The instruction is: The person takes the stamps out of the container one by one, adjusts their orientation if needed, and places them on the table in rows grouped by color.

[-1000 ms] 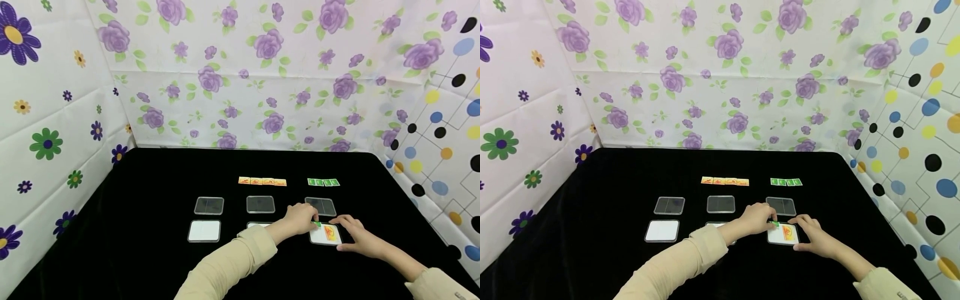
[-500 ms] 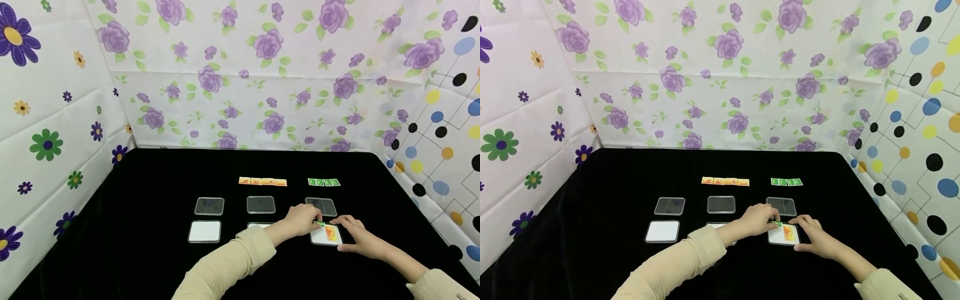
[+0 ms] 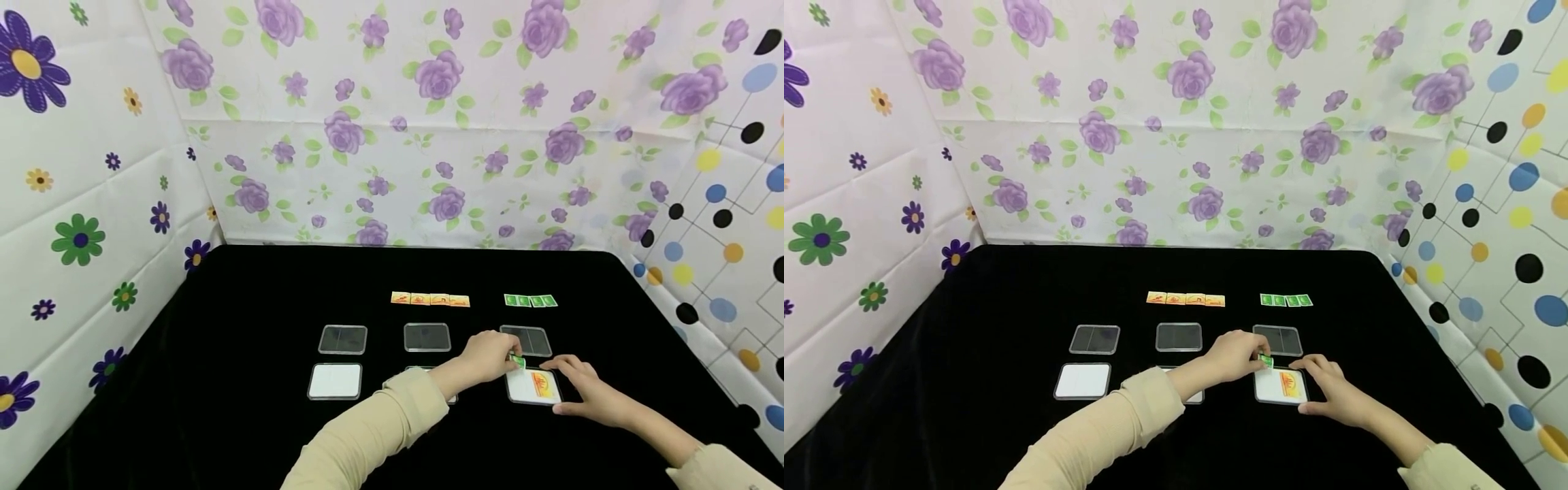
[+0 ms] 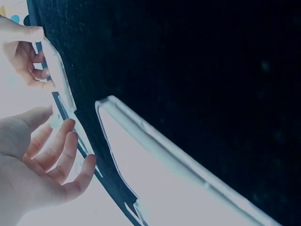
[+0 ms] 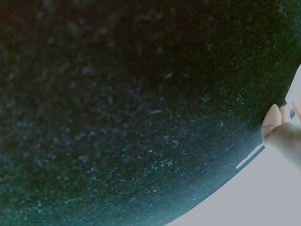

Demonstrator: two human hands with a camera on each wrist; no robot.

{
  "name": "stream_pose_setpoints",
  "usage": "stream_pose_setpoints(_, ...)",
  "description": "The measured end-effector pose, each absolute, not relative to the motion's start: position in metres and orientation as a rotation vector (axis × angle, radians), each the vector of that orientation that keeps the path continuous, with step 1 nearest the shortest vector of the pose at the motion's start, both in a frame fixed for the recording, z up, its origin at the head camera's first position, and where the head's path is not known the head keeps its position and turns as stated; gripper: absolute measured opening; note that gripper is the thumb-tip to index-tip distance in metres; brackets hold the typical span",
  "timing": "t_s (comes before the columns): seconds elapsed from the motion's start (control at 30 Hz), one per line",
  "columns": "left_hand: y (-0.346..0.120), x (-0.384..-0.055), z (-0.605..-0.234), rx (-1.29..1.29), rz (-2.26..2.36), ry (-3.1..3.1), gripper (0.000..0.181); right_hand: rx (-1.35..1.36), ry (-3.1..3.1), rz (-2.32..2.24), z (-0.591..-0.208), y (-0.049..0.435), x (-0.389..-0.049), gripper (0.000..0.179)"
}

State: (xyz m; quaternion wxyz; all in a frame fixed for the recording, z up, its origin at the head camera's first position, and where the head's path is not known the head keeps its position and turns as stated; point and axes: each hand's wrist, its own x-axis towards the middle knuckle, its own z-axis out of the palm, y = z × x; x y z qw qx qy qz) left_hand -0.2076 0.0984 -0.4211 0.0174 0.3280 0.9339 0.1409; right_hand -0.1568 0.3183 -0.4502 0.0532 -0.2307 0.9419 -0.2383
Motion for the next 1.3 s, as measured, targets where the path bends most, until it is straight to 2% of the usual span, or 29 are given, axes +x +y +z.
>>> stream_pose_setpoints(0.77,0.099,-0.23,-0.416,1.0,0.395,2.989,0.02,-0.685,2.859,-0.731,-0.45,0.321,-0.157,0.065)
stream_pose_setpoints(1.3,0.11,-0.262,-0.413,0.885,0.256,3.08,0.015,-0.697,2.858,-0.724,-0.45,0.319,-0.156,0.064)
